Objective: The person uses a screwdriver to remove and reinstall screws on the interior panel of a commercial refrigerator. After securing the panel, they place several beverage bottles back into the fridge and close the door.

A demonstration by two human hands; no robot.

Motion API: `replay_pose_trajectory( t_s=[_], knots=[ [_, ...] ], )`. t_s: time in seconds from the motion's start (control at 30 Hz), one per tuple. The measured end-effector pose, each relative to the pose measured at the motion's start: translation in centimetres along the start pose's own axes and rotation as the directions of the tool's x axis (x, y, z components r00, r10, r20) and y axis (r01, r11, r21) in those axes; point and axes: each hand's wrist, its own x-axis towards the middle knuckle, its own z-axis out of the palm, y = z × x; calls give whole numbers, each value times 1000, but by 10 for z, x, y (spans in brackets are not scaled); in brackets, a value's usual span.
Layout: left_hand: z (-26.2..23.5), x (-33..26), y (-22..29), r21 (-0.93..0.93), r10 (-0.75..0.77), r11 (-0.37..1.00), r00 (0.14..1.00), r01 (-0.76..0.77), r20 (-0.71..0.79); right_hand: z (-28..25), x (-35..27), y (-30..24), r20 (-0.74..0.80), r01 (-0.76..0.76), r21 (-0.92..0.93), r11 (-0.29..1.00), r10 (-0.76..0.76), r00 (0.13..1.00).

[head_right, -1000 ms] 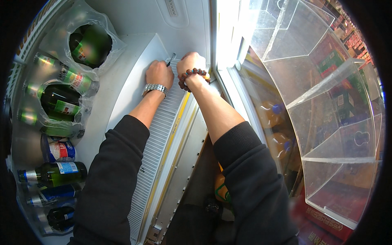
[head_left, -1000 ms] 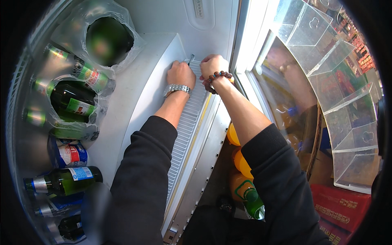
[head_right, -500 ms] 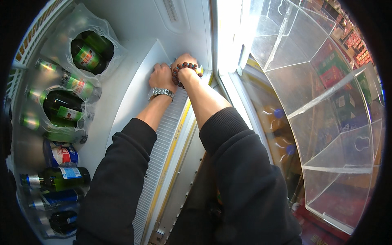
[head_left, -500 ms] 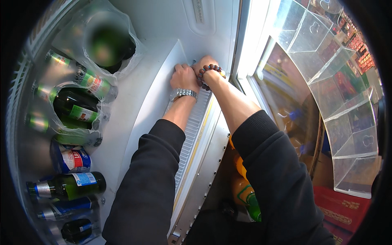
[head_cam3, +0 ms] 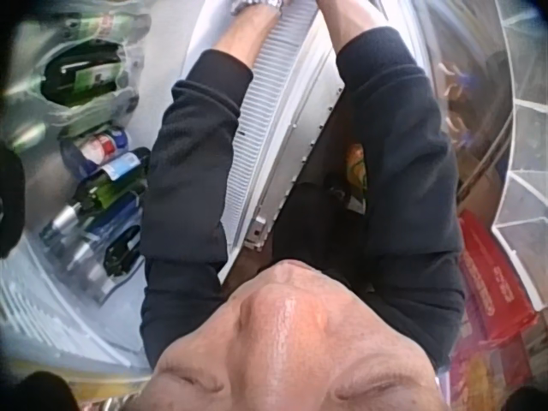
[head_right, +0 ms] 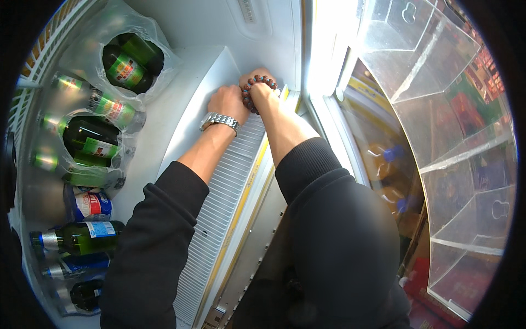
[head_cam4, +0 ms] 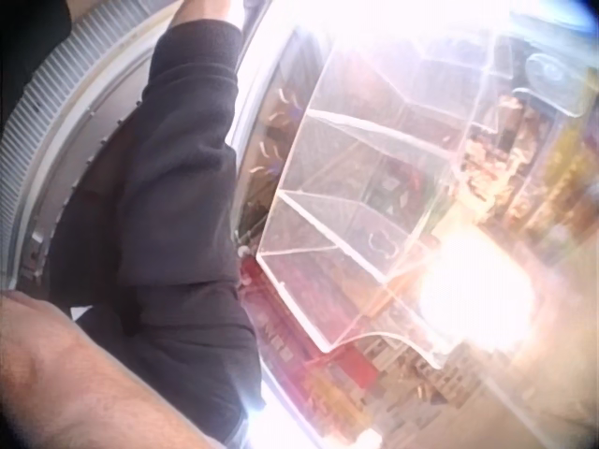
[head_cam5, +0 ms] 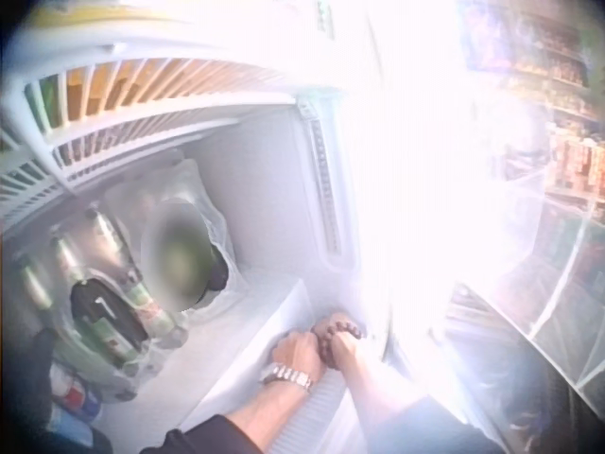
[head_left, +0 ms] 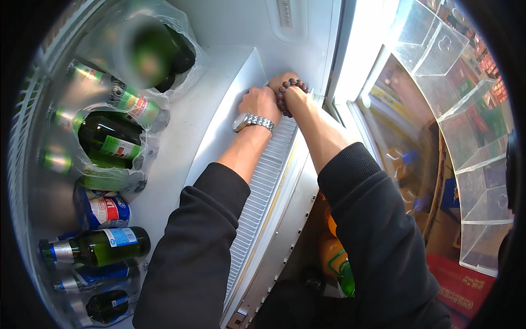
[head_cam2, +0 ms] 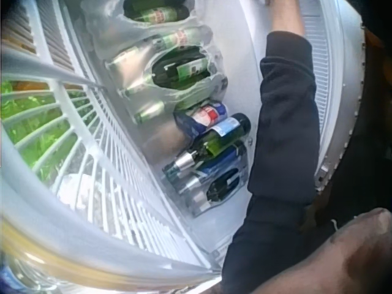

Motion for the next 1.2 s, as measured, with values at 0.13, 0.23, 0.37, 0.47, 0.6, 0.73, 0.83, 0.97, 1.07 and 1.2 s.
replay_pose_trajectory(
  t_s=[0.13,0.23,0.37,0.47,0.6,0.73,0.83,0.97,1.07,1.2],
  knots=[
    [-16,7,5,57,-23,998,990,15,138,74,37,-1,-449,168,270,948,-30,893],
    [-13,12,7,99,-45,995,978,25,204,70,18,-5,-364,-10,-33,999,-3,931],
    [0,13,-1,68,12,998,997,-17,80,-22,-30,-9,42,-66,22,998,65,997],
    [10,9,-8,32,16,999,999,-15,-38,-86,-46,-31,140,-142,220,965,113,984],
    [8,3,-11,-14,2,1000,1000,-2,-20,-98,-67,-38,189,-195,353,915,134,973],
    [-3,7,-3,63,10,998,987,-21,158,-89,-69,-36,88,-109,294,950,87,992],
    [-3,7,-2,48,19,999,994,-25,106,-93,-67,-40,68,-271,393,879,267,961],
    [9,5,-7,5,20,1000,1000,-20,-24,-98,-75,-42,109,-399,723,564,477,872],
    [17,-1,-12,-86,44,994,981,-62,-189,-97,-76,-41,164,-416,746,520,461,872],
    [13,-2,-15,-87,43,995,996,-50,-75,-90,-70,-42,198,-434,783,445,484,852]
  ],
)
